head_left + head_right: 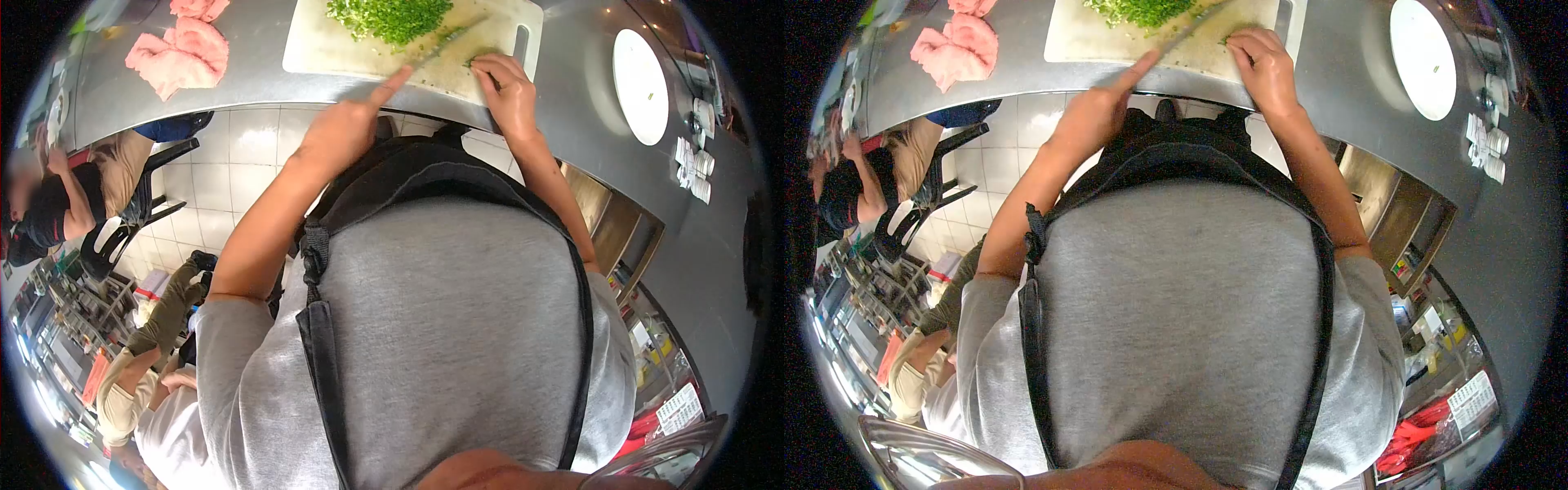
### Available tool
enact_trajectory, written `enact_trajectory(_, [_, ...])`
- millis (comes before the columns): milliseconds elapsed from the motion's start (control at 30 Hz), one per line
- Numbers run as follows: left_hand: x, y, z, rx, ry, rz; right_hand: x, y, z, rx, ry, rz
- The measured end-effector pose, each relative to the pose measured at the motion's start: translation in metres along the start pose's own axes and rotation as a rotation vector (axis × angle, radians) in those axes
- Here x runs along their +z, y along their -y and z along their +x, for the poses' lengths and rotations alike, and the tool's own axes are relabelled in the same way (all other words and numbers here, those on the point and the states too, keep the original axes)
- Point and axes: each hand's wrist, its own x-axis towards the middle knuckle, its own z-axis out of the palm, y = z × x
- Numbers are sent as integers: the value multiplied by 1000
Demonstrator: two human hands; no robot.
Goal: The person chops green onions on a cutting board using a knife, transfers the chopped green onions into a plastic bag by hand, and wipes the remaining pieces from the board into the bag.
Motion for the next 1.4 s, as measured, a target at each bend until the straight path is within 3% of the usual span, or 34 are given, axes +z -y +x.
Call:
enact_trajectory(600, [3, -12, -21, 39, 77, 104, 13, 1, 7, -3, -38, -19])
enact_trajectory(700, [7, -10, -23, 49, 63, 115, 11, 8, 7, 122, -98, 94])
enact_trajectory(900, [3, -18, -21, -12, 183, 180, 6, -4, 3, -20, -56, -56])
enact_trajectory(1400, [11, -17, -16, -18, 179, 55, 9, 2, 7, 24, -31, -32])
